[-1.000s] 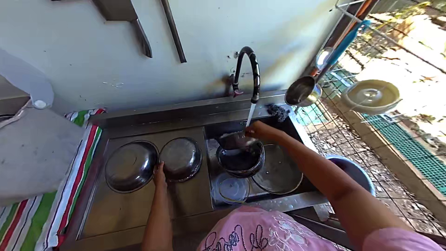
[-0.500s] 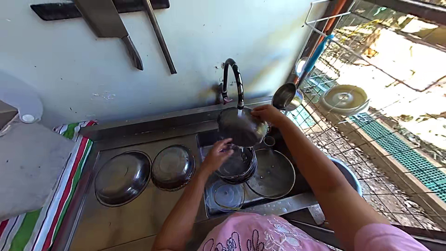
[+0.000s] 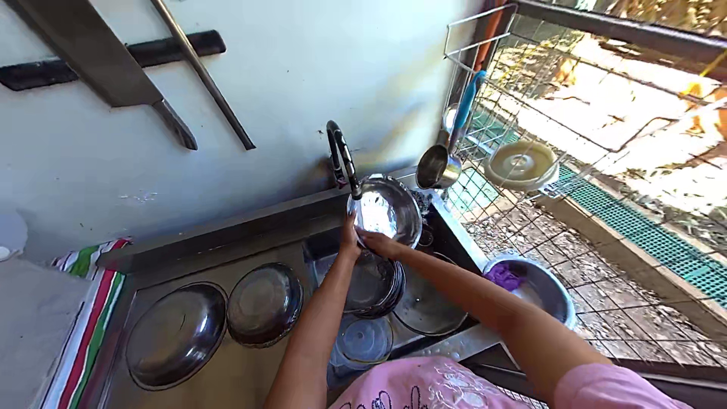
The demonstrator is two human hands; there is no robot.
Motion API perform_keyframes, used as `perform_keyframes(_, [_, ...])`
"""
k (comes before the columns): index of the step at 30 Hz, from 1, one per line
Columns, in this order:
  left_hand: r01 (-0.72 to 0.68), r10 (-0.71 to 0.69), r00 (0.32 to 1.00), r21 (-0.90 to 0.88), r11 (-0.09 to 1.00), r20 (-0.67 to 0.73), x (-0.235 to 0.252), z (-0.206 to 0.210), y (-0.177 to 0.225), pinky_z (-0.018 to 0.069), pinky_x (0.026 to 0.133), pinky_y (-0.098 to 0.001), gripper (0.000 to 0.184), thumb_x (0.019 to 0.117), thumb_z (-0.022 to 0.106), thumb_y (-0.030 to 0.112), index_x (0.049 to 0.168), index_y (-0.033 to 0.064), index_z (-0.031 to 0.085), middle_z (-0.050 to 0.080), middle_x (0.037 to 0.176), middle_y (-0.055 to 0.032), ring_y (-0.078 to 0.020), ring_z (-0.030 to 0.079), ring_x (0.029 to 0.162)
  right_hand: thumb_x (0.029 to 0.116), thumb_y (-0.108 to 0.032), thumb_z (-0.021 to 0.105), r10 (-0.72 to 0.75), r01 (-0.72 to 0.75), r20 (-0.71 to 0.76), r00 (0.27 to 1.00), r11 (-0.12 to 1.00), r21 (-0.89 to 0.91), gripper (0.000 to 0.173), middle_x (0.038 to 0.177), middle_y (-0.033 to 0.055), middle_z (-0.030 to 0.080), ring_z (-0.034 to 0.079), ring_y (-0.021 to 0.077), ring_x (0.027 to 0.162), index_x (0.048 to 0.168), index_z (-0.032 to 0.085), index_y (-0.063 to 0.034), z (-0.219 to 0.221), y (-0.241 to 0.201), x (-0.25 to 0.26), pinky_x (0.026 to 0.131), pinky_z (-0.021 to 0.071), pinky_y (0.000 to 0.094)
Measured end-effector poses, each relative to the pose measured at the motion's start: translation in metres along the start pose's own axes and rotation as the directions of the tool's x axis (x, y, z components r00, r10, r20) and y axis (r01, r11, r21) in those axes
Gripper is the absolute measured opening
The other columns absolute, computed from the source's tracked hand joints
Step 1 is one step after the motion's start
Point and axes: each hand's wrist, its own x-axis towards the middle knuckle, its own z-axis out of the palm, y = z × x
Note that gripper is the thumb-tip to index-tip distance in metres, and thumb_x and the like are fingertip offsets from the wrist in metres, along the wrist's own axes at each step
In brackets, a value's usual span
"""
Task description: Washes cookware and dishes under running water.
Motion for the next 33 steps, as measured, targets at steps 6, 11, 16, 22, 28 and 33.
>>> perform_keyframes(6, [0.162, -0.158, 0.987, -0.202, 0.966, 0.034, -0.033, 0.008, -0.016, 0.0545, 0.095, -0.0475, 0.052, 0.1117, 0.025, 0.042, 0.148, 0.0104, 0.043, 0.062, 0.132, -0.0153, -0.0251, 0.063, 0.115, 0.1084, -0.051, 0.03, -0.064, 0.032, -0.006, 0.998, 0.583, -0.812, 0.068, 0.172, 0.0079, 0.017, 0.009, 0.0301, 0.16, 0.164, 0.026, -0.0119, -0.06, 0.062, 0.021, 0.126, 0.0024, 0.0619])
perform_keyframes(11, [0.051, -0.056, 0.996, -0.067, 0.996, -0.065, -0.022, -0.008, -0.006, 0.0428, 0.112, -0.047, 0.052, 0.1129, 0.03, 0.032, 0.161, 0.011, 0.025, 0.041, 0.157, -0.0179, -0.0263, 0.048, 0.138, 0.1052, -0.037, 0.047, 0.172, -0.217, -0.133, 0.976, 0.782, -0.584, 0.075, 0.167, 0.0321, 0.013, 0.013, 0.0447, 0.157, 0.158, 0.022, 0.0096, -0.014, 0.059, -0.006, 0.127, 0.0134, 0.0563])
perform_keyframes(16, [0.088, -0.084, 0.996, 0.102, 0.991, -0.043, -0.019, 0.007, 0.0, 0.047, 0.103, -0.0434, 0.051, 0.1097, 0.035, 0.023, 0.158, 0.0106, 0.029, 0.049, 0.147, -0.0171, -0.0234, 0.054, 0.126, 0.108, -0.026, 0.04, -0.212, 0.108, -0.117, 0.97, 0.81, -0.577, 0.056, 0.167, 0.021, 0.026, 0.02, 0.0374, 0.157, 0.157, 0.036, 0.0008, -0.004, 0.041, 0.031, 0.126, 0.0135, 0.0599])
perform_keyframes(22, [-0.153, 0.152, 0.988, 0.297, 0.943, 0.027, 0.008, 0.023, 0.015, 0.0412, 0.111, -0.0468, 0.049, 0.1051, 0.052, 0.018, 0.15, 0.0014, 0.042, 0.048, 0.149, -0.021, -0.028, 0.049, 0.134, 0.1087, -0.035, 0.041, 0.138, -0.337, -0.446, 0.884, 0.851, -0.404, 0.068, 0.168, 0.028, 0.016, 0.017, 0.0391, 0.158, 0.159, 0.024, 0.0065, -0.031, 0.067, 0.035, 0.128, 0.014, 0.053])
perform_keyframes(28, [-0.183, 0.12, 0.979, 0.464, 0.867, 0.162, 0.019, 0.025, 0.035, 0.0365, 0.115, -0.0491, 0.055, 0.1067, 0.052, 0.03, 0.155, 0.0067, 0.039, 0.044, 0.156, -0.0174, -0.0291, 0.044, 0.141, 0.1103, -0.021, 0.036, -0.045, 0.041, -0.308, 0.95, 0.999, -0.017, 0.053, 0.151, 0.0292, 0.048, 0.048, 0.0349, 0.143, 0.153, 0.036, 0.0099, 0.038, 0.001, -0.019, 0.121, 0.0347, 0.0462])
perform_keyframes(33, [-0.116, 0.103, 0.993, 0.485, 0.867, 0.053, 0.015, 0.027, 0.04, 0.0422, 0.109, -0.0527, 0.06, 0.1025, 0.061, 0.028, 0.155, 0.0081, 0.038, 0.048, 0.15, -0.0215, -0.0335, 0.049, 0.134, 0.106, -0.005, 0.041, 0.067, -0.139, -0.167, 0.984, 0.871, -0.472, 0.043, 0.13, 0.0298, 0.064, 0.063, 0.0451, 0.121, 0.147, 0.049, 0.0039, 0.012, 0.002, -0.038, 0.106, 0.0469, 0.0579])
